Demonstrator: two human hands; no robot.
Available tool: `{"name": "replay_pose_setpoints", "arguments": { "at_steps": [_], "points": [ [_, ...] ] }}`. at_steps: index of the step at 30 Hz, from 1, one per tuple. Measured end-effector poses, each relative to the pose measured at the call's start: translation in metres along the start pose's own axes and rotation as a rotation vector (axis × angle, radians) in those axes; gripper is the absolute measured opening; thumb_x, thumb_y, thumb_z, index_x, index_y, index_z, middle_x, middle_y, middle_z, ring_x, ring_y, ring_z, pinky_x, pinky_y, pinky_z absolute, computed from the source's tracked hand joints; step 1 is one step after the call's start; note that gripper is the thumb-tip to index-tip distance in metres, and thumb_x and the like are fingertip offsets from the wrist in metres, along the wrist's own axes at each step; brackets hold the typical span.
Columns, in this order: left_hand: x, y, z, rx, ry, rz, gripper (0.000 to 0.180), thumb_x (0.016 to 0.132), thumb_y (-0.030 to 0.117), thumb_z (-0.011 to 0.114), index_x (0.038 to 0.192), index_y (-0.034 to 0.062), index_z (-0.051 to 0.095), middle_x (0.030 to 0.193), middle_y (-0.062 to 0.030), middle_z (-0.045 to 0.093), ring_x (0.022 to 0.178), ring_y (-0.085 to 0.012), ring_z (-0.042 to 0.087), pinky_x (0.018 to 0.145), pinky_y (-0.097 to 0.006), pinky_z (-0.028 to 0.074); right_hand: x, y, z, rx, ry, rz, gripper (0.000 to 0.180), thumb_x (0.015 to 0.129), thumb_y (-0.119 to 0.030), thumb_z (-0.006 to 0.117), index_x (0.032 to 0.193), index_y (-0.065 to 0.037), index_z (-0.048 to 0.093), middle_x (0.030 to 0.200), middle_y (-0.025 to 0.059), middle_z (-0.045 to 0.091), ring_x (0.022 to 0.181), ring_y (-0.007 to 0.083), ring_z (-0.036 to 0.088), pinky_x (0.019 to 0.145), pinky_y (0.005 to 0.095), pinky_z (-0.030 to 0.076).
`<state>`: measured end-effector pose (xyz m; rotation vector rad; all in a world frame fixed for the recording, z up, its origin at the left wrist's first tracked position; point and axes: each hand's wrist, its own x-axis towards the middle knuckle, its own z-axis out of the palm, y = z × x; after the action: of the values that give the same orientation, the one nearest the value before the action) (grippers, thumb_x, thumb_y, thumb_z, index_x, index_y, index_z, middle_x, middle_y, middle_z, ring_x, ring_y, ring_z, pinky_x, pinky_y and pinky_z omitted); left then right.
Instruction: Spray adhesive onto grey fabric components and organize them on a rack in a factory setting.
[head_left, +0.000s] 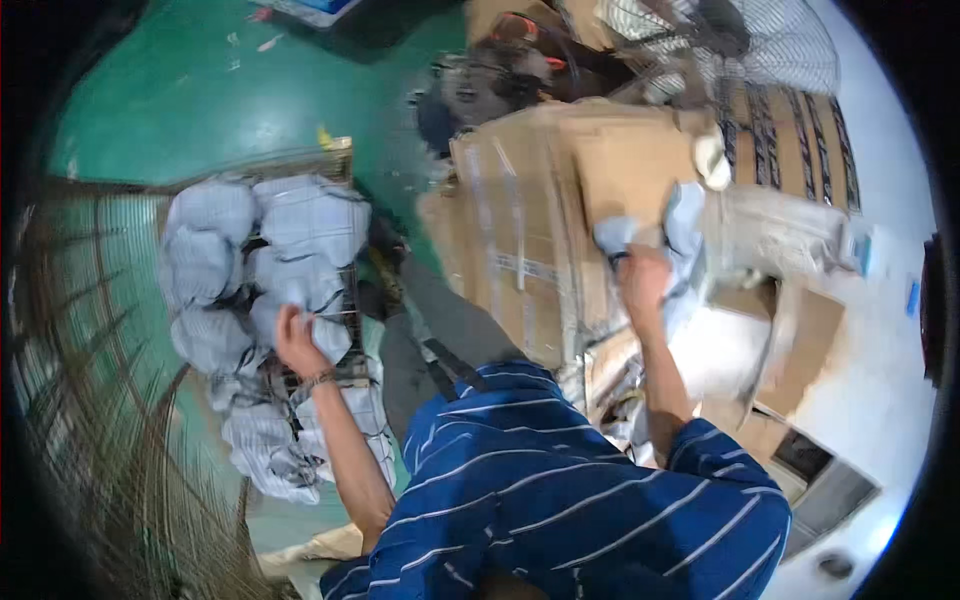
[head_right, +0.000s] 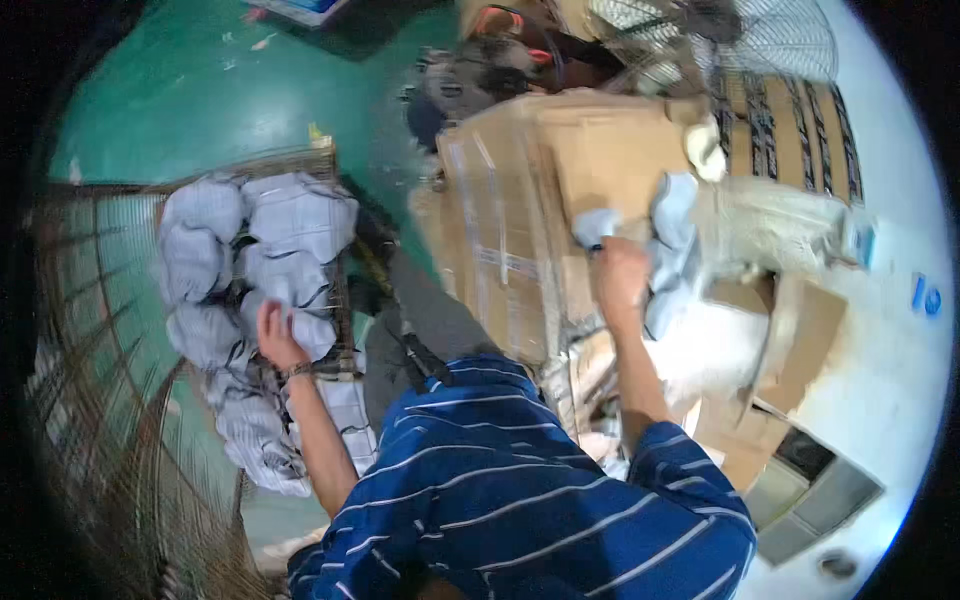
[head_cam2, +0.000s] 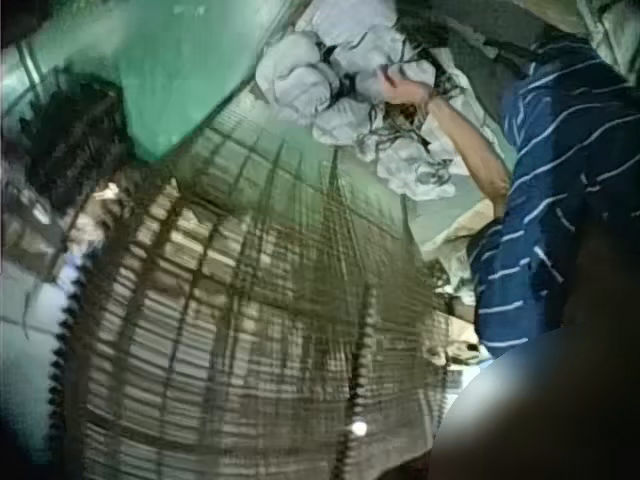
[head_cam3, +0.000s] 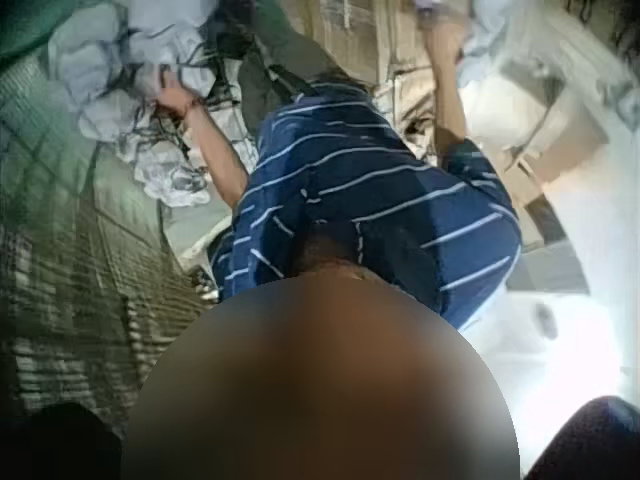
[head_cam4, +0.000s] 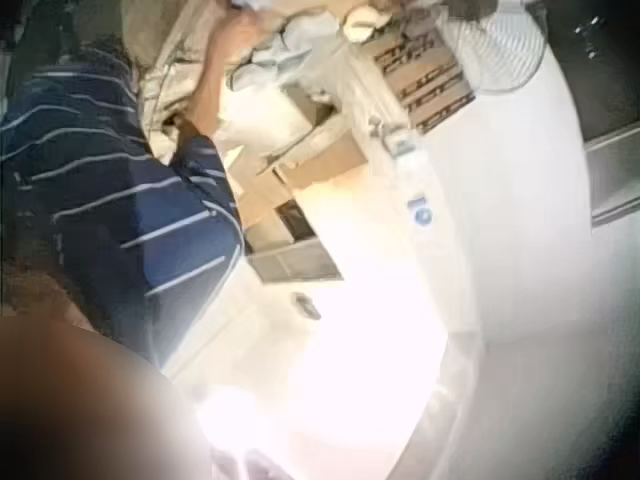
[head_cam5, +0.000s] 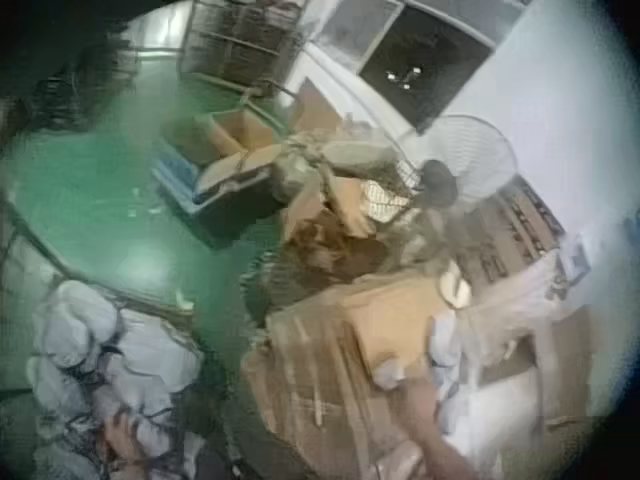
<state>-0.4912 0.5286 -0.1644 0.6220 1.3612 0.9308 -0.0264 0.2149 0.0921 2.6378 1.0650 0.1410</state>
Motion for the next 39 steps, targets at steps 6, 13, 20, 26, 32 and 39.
{"name": "replay_pose_setpoints", "arguments": {
  "at_steps": [6,13,20,26,32,39],
  "points": [
    [-0.041,0.019,0.060,0.086,-0.177,0.073,0.027,0.099,0.008,0.066,0.125,0.0015,0.069,0.120,-0.0068,0.071,0.103,-0.0144,0.067,0.089,-0.031,0.056,0.074,-0.060,-0.153,0.306,-0.021,-0.101,0.023,0.080,-0.007,0.071,0.102,-0.003,0.075,0.093,0.0196,0.071,0.084,0.0398,0.067,0.077,0.0445,0.053],
    [-0.055,0.016,0.018,-0.039,0.034,-0.003,0.030,0.102,0.013,0.066,0.130,0.0021,0.067,0.120,-0.0096,0.072,0.108,-0.0177,0.068,0.090,-0.032,0.056,0.180,-0.271,-0.182,0.552,-0.149,-0.800,0.027,0.084,-0.010,0.071,0.111,-0.005,0.071,0.101,0.0163,0.068,0.099,0.0376,0.063,0.089,0.0436,0.049],
    [-0.104,-0.023,-0.060,-0.157,0.441,-0.048,0.034,0.101,0.014,0.068,0.132,0.0021,0.066,0.123,-0.0100,0.072,0.111,-0.0222,0.069,0.091,-0.035,0.058,0.247,-0.545,-0.162,0.737,0.121,-1.234,0.022,0.082,-0.009,0.068,0.102,-0.008,0.077,0.098,0.0164,0.072,0.095,0.0377,0.068,0.086,0.0477,0.055],
    [-0.176,-0.074,-0.084,-0.074,0.661,-0.087,0.032,0.101,0.015,0.067,0.129,0.0002,0.067,0.120,-0.0121,0.072,0.107,-0.0240,0.071,0.087,-0.038,0.060,0.259,-0.693,-0.048,0.797,0.166,-1.369,0.026,0.084,-0.006,0.068,0.106,-0.015,0.079,0.108,0.0129,0.068,0.102,0.0351,0.066,0.083,0.0460,0.057],
    [-0.196,-0.125,-0.057,-0.084,0.659,-0.211,0.033,0.100,0.016,0.069,0.129,-0.0013,0.067,0.119,-0.0117,0.072,0.105,-0.0213,0.071,0.081,-0.034,0.062,0.302,-0.730,0.136,0.513,0.134,-1.189,0.052,0.087,-0.004,0.059,0.138,-0.014,0.060,0.114,0.0157,0.066,0.100,0.0364,0.066,0.081,0.0479,0.056],
    [-0.162,-0.076,-0.061,-0.030,0.529,-0.152,0.028,0.097,0.021,0.073,0.119,0.0033,0.072,0.111,-0.0061,0.074,0.100,-0.0149,0.068,0.081,-0.028,0.054,0.210,-0.566,0.205,0.547,-0.295,-1.118,0.053,0.081,-0.011,0.066,0.133,-0.004,0.058,0.119,0.0243,0.064,0.108,0.0438,0.063,0.088,0.0519,0.055]
  ]
}}
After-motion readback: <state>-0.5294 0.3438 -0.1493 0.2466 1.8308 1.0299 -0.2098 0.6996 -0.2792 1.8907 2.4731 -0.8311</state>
